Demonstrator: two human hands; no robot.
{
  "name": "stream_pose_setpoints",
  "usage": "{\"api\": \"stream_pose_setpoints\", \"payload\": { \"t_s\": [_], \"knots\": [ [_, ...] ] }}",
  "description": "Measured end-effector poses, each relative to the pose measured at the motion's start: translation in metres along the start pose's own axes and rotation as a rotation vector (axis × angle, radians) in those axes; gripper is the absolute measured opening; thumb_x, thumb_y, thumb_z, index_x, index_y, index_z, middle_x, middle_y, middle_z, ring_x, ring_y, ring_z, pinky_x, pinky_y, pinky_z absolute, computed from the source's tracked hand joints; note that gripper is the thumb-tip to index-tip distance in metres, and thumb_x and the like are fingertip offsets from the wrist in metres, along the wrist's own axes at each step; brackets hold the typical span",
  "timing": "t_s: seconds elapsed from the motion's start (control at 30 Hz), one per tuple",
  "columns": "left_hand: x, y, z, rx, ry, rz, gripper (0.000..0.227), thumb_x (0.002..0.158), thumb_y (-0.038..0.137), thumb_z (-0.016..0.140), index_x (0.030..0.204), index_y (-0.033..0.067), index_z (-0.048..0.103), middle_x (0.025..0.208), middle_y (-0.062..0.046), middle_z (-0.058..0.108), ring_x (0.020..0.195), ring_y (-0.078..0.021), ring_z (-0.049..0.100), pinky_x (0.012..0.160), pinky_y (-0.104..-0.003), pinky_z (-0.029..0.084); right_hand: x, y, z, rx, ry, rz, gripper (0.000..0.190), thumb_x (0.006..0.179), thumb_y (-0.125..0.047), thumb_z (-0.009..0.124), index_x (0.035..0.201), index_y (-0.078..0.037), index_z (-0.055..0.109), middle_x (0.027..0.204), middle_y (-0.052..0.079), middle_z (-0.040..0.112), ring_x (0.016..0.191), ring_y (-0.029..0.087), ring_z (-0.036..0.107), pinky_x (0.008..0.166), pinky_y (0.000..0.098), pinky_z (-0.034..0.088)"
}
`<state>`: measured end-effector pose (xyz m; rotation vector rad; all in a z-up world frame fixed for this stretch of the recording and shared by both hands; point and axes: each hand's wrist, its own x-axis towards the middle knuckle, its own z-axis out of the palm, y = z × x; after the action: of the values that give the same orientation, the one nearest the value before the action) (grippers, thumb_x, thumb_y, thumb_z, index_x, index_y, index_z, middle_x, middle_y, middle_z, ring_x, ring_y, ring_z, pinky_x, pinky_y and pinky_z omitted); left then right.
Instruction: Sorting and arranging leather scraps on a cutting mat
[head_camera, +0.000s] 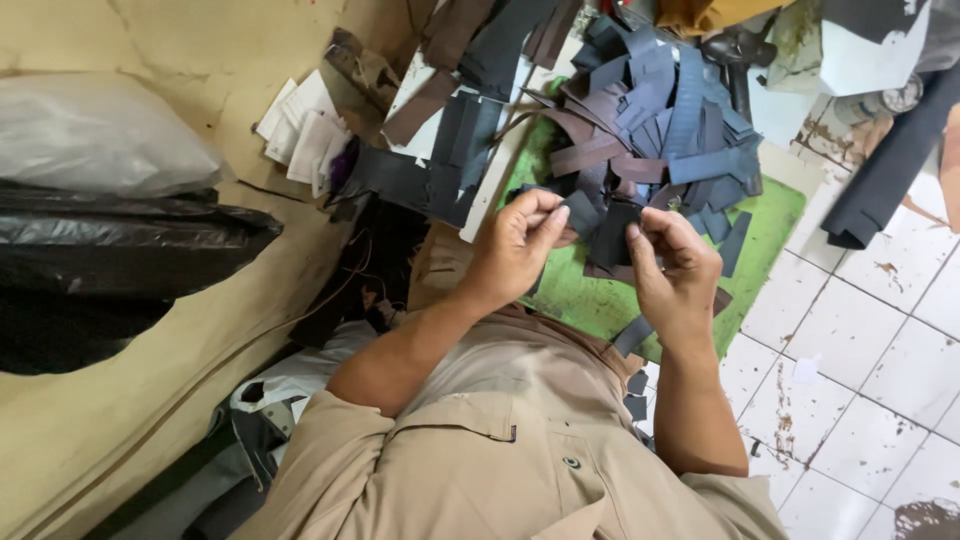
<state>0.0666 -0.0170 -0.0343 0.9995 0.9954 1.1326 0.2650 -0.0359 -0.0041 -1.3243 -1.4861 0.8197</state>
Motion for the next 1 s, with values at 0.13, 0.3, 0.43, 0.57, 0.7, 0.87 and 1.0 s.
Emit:
{"api": "stream_pose_setpoints", "payload": {
  "t_s": [0.13,0.3,0.43,0.57,0.7,0.87,1.0],
  "knots": [
    [0.005,0.002,-0.009,-0.118,-0.071,-0.093,0.023,0.108,0.016,0.054,0.119,-0.0046,0.057,0.101,-0.029,0.074,0.093,-0.0351,0.074,0.081,-0.044,0.065,0.001,-0.014,-0.002,0.053,0.003,0.008,0.011,0.101,0.01,0.069,0.112,0.012,0.071,0.081,0.013,0.058,0.082,0.012,0.053,0.065,0.035,0.048],
    [0.007,0.009,-0.005,-0.112,-0.153,-0.126,0.022,0.107,0.017,0.056,0.118,-0.0018,0.058,0.093,-0.022,0.075,0.084,-0.0297,0.077,0.075,-0.041,0.067,0.006,-0.033,0.022,0.029,-0.057,0.003,0.015,0.098,0.008,0.072,0.113,0.011,0.073,0.079,0.015,0.06,0.078,0.016,0.056,0.067,0.0363,0.049],
    [0.004,0.0,-0.006,-0.077,-0.134,-0.09,0.021,0.107,0.02,0.059,0.117,0.0021,0.064,0.092,-0.02,0.077,0.085,-0.0248,0.077,0.076,-0.037,0.066,0.008,-0.016,0.029,0.005,-0.055,-0.029,0.015,0.099,0.003,0.073,0.114,0.007,0.075,0.085,0.017,0.064,0.079,0.019,0.06,0.069,0.0352,0.048],
    [0.0,-0.019,-0.01,-0.06,-0.102,-0.016,0.027,0.098,0.015,0.075,0.121,0.0042,0.066,0.098,-0.013,0.076,0.091,-0.0136,0.073,0.082,-0.031,0.064,0.0,-0.001,0.038,0.063,-0.052,0.064,0.018,0.098,0.005,0.07,0.116,0.004,0.074,0.078,0.011,0.061,0.077,0.01,0.053,0.065,0.03,0.047],
    [-0.005,-0.021,-0.017,-0.042,-0.097,0.002,0.045,0.088,0.014,0.085,0.127,0.004,0.065,0.1,-0.009,0.075,0.091,-0.0126,0.074,0.085,-0.03,0.064,-0.003,0.007,0.046,0.108,-0.037,0.06,0.009,0.101,0.001,0.072,0.109,0.003,0.074,0.077,0.008,0.06,0.074,0.01,0.054,0.065,0.0284,0.047],
    [0.0,0.025,-0.041,0.301,-0.032,0.091,0.029,0.097,0.014,0.074,0.123,0.0014,0.067,0.091,-0.013,0.073,0.087,-0.0162,0.072,0.074,-0.035,0.064,-0.002,-0.022,0.051,0.059,-0.104,-0.002,0.013,0.099,-0.002,0.075,0.111,0.002,0.074,0.082,0.013,0.067,0.071,0.019,0.063,0.062,0.0318,0.048],
    [0.034,0.043,-0.102,0.606,0.052,0.159,0.029,0.1,0.019,0.069,0.123,0.0014,0.066,0.091,-0.019,0.074,0.085,-0.0332,0.075,0.073,-0.046,0.061,-0.002,-0.037,0.017,0.036,-0.075,0.005,0.022,0.1,0.002,0.07,0.123,0.004,0.071,0.093,0.016,0.068,0.08,0.023,0.065,0.071,0.0363,0.053]
  ]
}}
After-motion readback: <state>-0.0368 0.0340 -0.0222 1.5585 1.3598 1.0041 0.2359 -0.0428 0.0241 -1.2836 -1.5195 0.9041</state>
